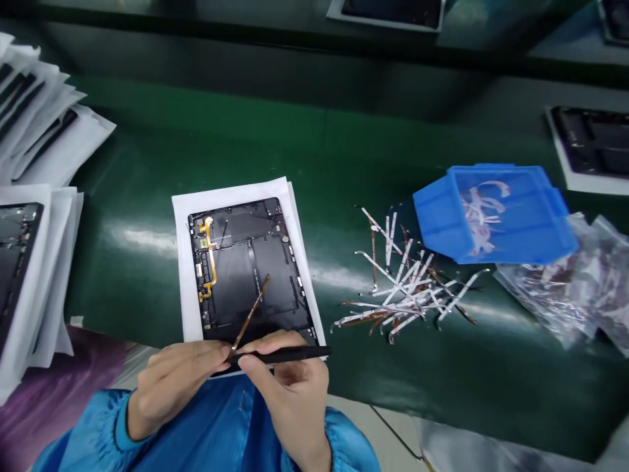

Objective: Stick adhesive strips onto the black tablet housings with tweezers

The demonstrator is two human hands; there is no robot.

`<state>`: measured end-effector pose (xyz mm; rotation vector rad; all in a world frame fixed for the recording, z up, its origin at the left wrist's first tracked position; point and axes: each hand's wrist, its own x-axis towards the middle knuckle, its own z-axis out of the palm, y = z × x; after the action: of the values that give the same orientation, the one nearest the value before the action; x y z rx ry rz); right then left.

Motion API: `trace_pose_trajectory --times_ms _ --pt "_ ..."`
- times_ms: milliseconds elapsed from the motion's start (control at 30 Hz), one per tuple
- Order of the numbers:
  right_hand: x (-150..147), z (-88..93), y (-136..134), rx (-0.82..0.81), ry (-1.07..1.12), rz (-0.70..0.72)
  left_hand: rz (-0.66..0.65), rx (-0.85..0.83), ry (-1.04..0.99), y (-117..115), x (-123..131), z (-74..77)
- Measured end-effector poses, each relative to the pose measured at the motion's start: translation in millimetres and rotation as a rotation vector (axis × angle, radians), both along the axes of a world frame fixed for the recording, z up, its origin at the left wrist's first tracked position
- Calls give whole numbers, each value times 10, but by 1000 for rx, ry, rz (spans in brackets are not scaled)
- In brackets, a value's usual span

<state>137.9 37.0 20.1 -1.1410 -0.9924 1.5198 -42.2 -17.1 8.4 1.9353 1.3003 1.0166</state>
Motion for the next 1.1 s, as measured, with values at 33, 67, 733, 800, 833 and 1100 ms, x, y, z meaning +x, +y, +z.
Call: trace_pose_trajectory --times_ms 33,67,733,800,833,1100 --pt "-43 9 3 3 -5 1 3 1 23 -1 -51 -2" --pt "-88 13 -1 10 -18 -8 8 4 44 -5 -99 -9" --pt "-496 -119 145 -12 -319 -13 415 -208 447 258 -183 12" --pt "-500 -127 148 -10 -312 -17 404 -207 459 259 -188 9" --pt "-502 -131 147 -9 -309 -17 399 -204 462 259 -192 7" --pt "-500 -140 144 -23 -256 -6 385 -179 498 255 -196 -12"
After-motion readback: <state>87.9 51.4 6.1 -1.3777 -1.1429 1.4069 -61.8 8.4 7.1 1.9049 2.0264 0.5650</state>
